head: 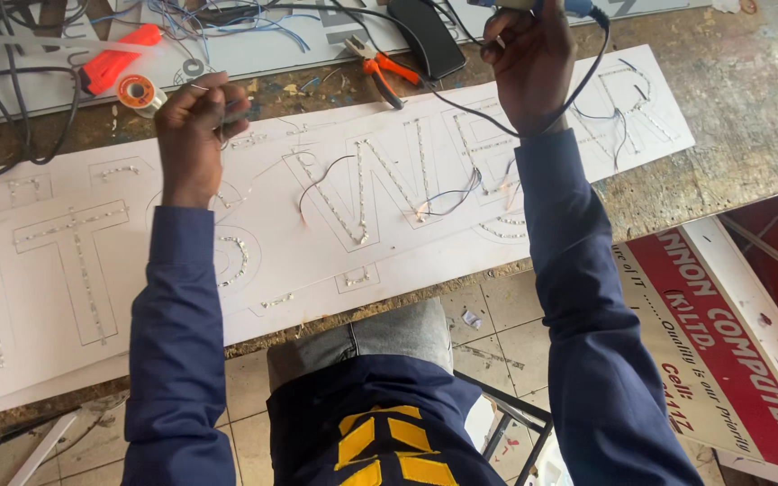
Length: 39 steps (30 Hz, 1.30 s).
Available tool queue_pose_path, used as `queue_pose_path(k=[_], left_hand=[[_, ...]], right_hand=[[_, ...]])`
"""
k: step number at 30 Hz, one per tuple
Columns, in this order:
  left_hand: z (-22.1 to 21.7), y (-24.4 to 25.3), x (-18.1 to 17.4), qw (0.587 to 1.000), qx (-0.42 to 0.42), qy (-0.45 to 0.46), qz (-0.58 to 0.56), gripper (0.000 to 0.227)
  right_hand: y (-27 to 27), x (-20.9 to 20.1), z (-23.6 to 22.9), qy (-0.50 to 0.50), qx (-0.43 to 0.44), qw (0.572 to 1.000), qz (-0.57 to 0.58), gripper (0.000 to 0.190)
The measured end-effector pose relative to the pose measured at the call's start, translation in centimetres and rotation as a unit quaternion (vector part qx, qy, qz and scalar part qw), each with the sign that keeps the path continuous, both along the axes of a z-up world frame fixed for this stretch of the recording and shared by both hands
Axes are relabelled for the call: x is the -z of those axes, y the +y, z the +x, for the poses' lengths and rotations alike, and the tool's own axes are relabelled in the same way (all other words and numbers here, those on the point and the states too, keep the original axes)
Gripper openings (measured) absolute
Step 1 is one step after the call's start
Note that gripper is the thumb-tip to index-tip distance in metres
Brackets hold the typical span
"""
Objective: The person solders wires to LED strips arranged in letter shapes on a white board. They use a soldering iron and solder wire to connect the wires to the LED strips, working on different letters throughout the clip.
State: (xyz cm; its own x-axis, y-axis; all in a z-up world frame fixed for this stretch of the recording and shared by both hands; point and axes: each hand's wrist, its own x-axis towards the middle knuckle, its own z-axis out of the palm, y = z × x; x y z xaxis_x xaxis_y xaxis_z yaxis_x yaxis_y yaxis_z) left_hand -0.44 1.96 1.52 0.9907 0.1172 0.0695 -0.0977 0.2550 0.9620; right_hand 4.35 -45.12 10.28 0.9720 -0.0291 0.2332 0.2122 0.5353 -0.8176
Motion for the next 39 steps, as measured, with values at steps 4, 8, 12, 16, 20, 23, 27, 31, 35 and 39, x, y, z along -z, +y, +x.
queue_pose_path(k=[4, 8, 12, 16, 20, 23, 27, 31, 35, 39], left_hand=[[0.3, 2.1, 1.2, 0.994, 0.063, -0.01, -0.088, 0.023], [-0.4, 2.7, -0.7, 0.994, 0.064, -0.02, -0.081, 0.022], [-1.8, 2.6, -3.1, 0.999, 0.013, -0.035, -0.001, 0.02], [-2.9, 1.6, -3.4, 0.999, 0.019, -0.048, -0.005, 0.011], [-4.6, -1.1, -4.5, 0.99, 0.035, -0.087, 0.103, 0.009], [-6.2, -3.7, -7.0, 0.967, 0.108, -0.181, 0.145, 0.011], [-8.4, -6.8, -10.5, 0.929, 0.182, -0.264, 0.183, 0.015], [-7.8, -7.3, -9.7, 0.926, 0.14, -0.28, 0.213, 0.013], [-7.3, -6.6, -8.1, 0.927, 0.09, -0.273, 0.239, 0.015], [-6.7, -5.7, -5.3, 0.94, 0.076, -0.219, 0.25, 0.013]], right_hand=[[-0.4, -0.9, -2.6, -0.033, -0.018, 0.999, -0.021, 0.058], [1.4, -2.8, -4.7, -0.13, 0.089, 0.973, -0.171, 0.054], [1.4, -3.4, -4.3, -0.205, 0.235, 0.9, -0.305, 0.061], [1.8, -5.0, -5.0, -0.262, 0.281, 0.841, -0.382, 0.051], [1.2, -7.3, -5.0, -0.393, 0.404, 0.551, -0.615, 0.025], [1.5, -9.3, -5.4, -0.404, 0.386, 0.461, -0.69, 0.014], [3.5, -9.8, -6.1, -0.403, 0.303, 0.458, -0.732, 0.004], [3.7, -8.5, -6.8, -0.266, 0.212, 0.582, -0.739, 0.031], [4.1, -7.4, -8.0, 0.032, -0.018, 0.882, -0.47, 0.043], [2.3, -3.9, -7.1, 0.144, -0.132, 0.979, -0.049, 0.014]])
